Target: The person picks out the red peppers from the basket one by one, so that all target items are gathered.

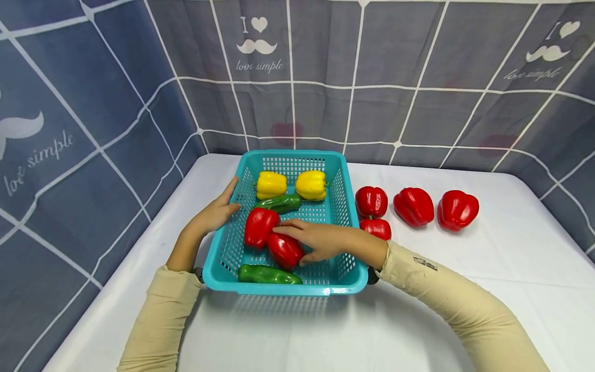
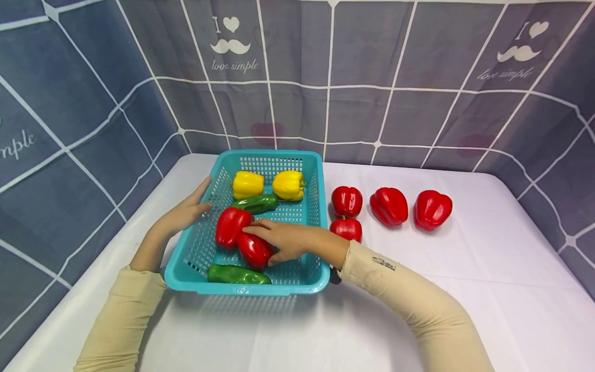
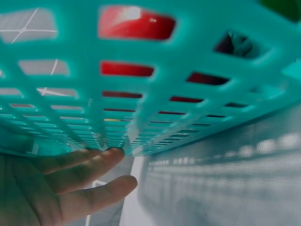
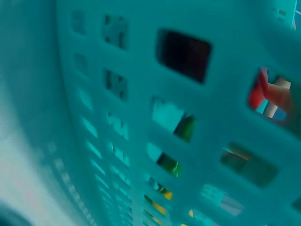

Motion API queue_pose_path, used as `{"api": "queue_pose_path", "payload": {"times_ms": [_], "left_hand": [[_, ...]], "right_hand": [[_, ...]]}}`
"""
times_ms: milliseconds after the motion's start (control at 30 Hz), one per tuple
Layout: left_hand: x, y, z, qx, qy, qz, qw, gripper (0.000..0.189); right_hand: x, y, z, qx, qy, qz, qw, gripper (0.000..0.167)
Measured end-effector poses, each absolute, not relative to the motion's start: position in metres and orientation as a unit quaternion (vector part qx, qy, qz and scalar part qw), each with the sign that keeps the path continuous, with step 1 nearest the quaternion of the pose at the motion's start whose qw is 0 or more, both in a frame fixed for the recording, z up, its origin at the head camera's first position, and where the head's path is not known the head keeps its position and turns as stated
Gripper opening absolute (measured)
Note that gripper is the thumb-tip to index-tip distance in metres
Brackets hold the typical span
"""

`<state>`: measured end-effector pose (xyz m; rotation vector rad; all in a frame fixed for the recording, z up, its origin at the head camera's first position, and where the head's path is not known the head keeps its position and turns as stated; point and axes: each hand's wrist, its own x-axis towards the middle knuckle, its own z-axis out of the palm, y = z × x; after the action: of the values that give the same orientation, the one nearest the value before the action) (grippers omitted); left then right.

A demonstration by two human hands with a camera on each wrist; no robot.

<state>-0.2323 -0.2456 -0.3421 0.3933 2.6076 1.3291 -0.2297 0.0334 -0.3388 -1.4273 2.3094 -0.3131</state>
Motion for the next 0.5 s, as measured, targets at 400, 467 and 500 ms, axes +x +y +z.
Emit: {"api": "queue_pose_path", "payload": {"times_ms": [400, 467, 500], "left_hand": [[-0.2317, -0.2447, -0.3413, 0.133, 0.881, 0.444, 0.092, 0.072], [-0.2313, -0.2453, -0.3412, 0.132, 0.882, 0.443, 0.092, 0.072], [-0.2311, -0.2456, -0.3412, 0.13, 0.882, 0.443, 0.093, 0.073]], "right_hand": [[-0.2273, 0.0375, -0.3346, -0.517, 0.823, -0.114, 0.206, 0.084], [-0.2271, 0.0384, -0.3334, -0.512, 0.825, -0.112, 0.212, 0.084], [-0.2271, 0.0391, -0.3328, -0.51, 0.826, -0.111, 0.213, 0.084]]}}
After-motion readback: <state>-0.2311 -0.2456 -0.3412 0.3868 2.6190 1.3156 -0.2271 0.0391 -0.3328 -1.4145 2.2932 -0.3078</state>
